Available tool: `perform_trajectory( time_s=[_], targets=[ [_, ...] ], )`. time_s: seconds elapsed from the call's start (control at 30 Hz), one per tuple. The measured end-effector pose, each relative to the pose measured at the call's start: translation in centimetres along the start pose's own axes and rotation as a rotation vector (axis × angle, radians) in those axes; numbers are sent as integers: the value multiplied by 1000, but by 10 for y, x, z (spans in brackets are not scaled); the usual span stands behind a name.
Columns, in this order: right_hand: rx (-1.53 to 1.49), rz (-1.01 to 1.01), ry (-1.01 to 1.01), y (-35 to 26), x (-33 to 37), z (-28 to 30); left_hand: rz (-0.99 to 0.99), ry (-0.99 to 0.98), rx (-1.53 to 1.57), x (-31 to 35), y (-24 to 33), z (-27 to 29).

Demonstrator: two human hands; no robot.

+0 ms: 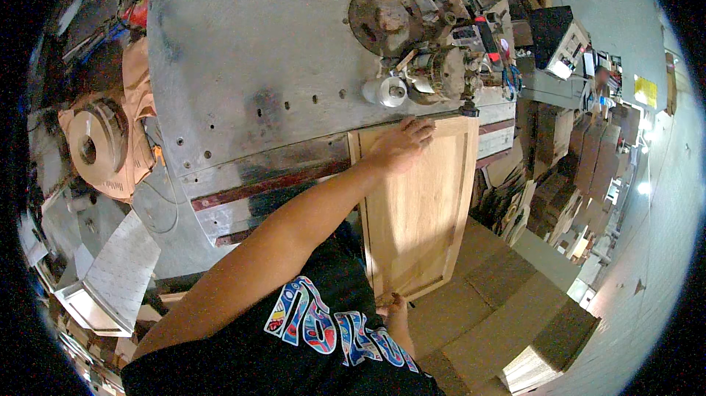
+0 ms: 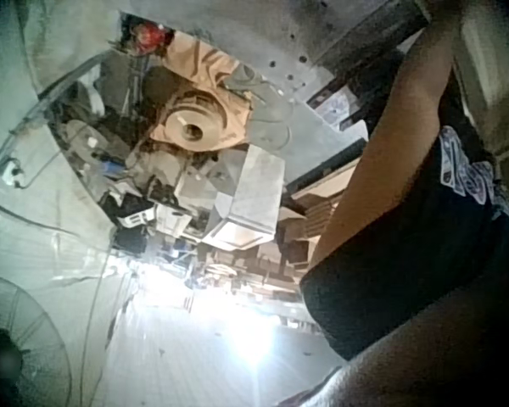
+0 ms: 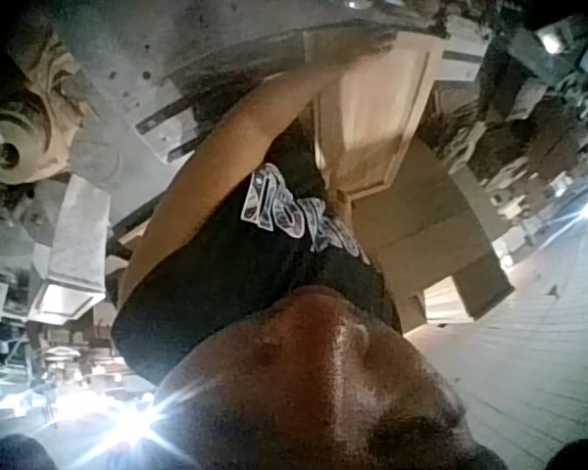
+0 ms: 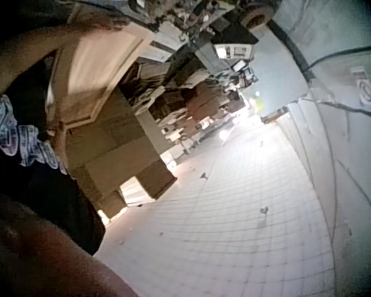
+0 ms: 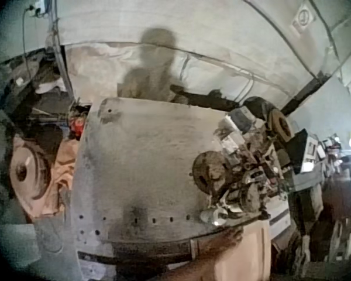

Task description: The person picks up a wooden panel from a stack, places it on a workbench, and then handles several strips of wood veneer, peeling and rolling them.

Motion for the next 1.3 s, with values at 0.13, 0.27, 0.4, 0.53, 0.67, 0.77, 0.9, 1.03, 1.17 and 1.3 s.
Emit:
perform_trajectory(
  time_s=[0.13, 0.27, 0.4, 0.53, 0.67, 0.77, 0.9, 1.03, 1.17, 1.3],
  targets=[
    [-21, 55, -34, 7, -7, -6, 4, -18, -69, 3, 5, 4],
    [257, 127, -62, 83, -64, 10, 12, 3, -92, 2, 10, 18],
    [192, 26, -20, 134, -68, -16, 5, -21, -93, 2, 9, 8],
    [-7, -6, -3, 120, -57, -37, 22, -24, -53, 2, 8, -1],
    [-125, -25, 29, 114, -49, -45, -11, -81, -123, 0, 6, -8],
    [-177, -19, 49, 109, -60, -40, -38, -81, 31, -10, -4, -11],
    [-247, -19, 76, 118, -71, -43, -87, -184, 90, -16, 14, -8],
    [-325, -27, 114, 127, -88, -34, -125, -88, -177, 8, 23, -5],
    [-369, -39, 164, 134, -109, -14, -135, 1, -316, 5, 34, 0],
    [-390, -72, 226, 144, -124, 9, -119, -16, -275, -20, 45, -3]
  ],
)
Point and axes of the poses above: each hand's wrist, its own x-axis away from the middle knuckle, its own z-axis out of the back of the hand, y = z × x, the point moved 6 cm from there along -x, towards the middle knuckle, and after that the axes turned 14 degrees about x, right-handed, at the moved point
